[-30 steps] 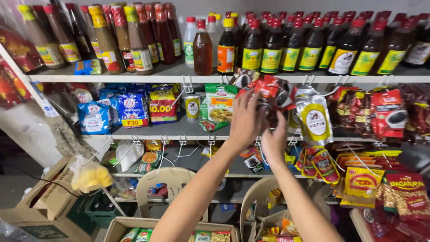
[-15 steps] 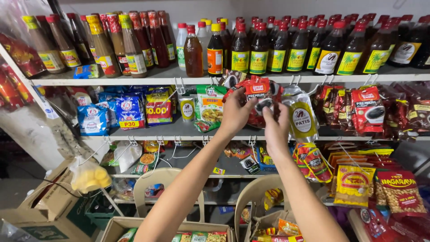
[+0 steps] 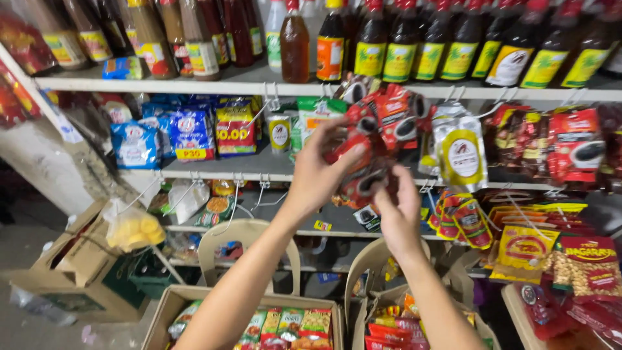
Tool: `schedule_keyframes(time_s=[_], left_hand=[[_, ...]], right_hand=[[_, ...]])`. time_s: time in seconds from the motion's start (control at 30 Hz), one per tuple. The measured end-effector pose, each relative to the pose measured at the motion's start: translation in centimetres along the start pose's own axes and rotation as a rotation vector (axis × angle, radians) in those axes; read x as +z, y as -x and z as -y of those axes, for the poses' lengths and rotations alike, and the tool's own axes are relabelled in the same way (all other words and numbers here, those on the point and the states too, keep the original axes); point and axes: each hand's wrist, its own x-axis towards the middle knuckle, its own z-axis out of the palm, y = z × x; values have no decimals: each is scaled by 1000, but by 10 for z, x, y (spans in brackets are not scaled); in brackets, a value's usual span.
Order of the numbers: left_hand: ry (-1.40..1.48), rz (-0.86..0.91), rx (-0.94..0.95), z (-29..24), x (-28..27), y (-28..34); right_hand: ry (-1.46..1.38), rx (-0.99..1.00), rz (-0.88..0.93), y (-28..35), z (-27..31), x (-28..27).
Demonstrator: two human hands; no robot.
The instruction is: Picking various grocery items such as sauce bottles, coffee packets, and snack bags from shelves and placing them into a cardboard box.
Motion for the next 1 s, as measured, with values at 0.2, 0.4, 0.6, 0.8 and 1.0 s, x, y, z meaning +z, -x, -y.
schedule_keyframes(time_s=[0.2,0.4,0.6,0.8,1.0], left_hand=[[-172,1,-565,17,-96,96],[-143,-248,-801,102,-182,273],[-157,-504,-997,145,-257,447],[-293,-614,-1124,200,-318,564],[-609,-522,-1096,237,-362,595]], right_hand=[[-122,352,115,81,-57,40],[-126,828,276,202,-136,98],[-140,1138,572,346,-242,136],[-143,1432,435,457,-325,193],[117,1426,371,530,-406,234]])
